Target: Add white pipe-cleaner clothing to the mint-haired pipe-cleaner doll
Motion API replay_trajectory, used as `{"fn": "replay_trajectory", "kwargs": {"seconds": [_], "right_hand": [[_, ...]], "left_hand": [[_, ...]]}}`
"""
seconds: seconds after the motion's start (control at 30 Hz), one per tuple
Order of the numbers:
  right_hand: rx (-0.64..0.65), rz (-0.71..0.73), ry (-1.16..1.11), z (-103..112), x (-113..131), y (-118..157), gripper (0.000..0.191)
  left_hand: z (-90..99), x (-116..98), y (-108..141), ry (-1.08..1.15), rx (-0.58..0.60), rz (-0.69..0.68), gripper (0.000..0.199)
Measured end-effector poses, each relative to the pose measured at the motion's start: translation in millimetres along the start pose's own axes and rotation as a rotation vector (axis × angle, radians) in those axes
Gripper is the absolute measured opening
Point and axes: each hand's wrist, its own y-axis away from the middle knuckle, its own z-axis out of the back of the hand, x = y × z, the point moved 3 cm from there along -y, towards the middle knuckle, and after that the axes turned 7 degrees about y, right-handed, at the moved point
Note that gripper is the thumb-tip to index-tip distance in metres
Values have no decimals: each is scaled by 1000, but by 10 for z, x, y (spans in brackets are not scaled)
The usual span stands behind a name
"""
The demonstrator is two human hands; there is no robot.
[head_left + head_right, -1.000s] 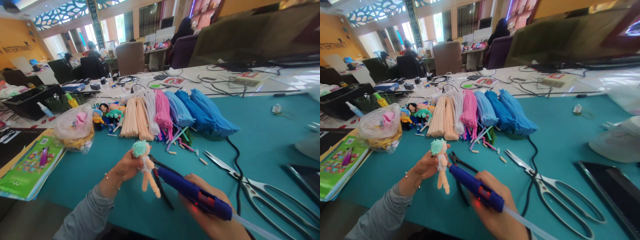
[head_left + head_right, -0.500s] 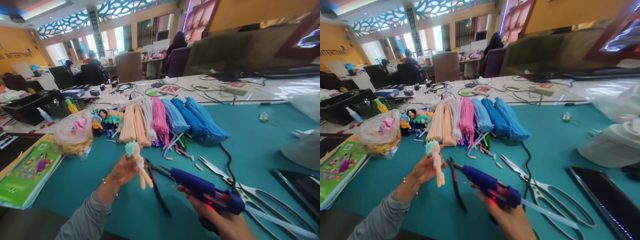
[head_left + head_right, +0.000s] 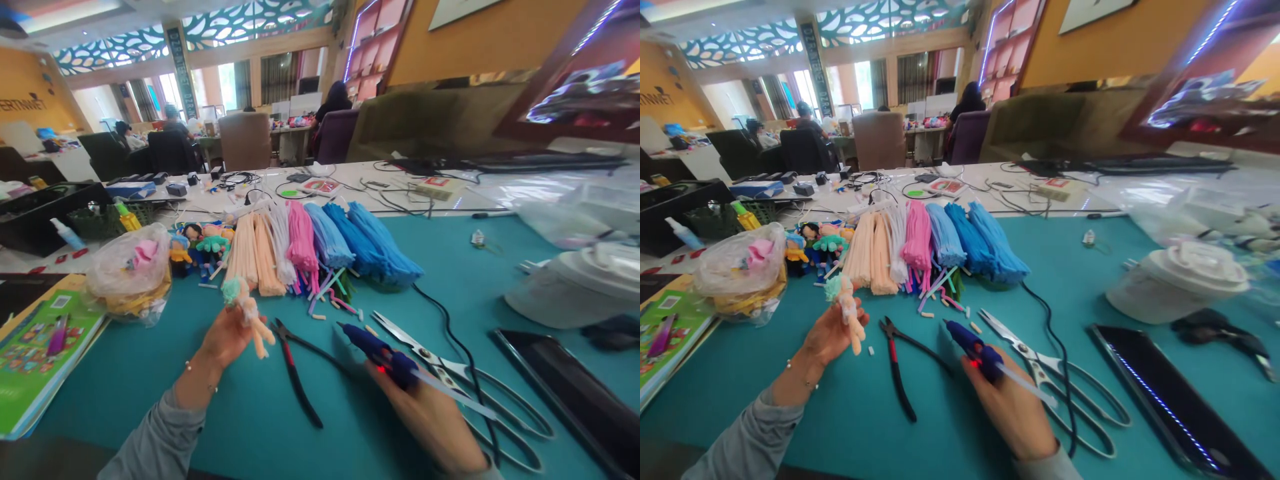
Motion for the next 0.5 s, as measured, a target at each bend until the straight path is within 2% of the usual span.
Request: {"fn": "replay_trajectory", "kwargs": {"seconds": [0.13,0.33,0.4,0.5], "right_hand": [[18,38,55,-72,-29,-9,30],[-11,87,174,-65,-87,-2,43],[-73,104,229,-12,-131,71,51],[-302,115,308,167,-207,337,52]], "left_hand": [[8,-24,-5,37,-1,-18,43],[28,-31,-11,25,-43,-31,35],[28,-36,-10,25,-48,-35,36],[24,-46,-9,27,-47,-43,35]]}}
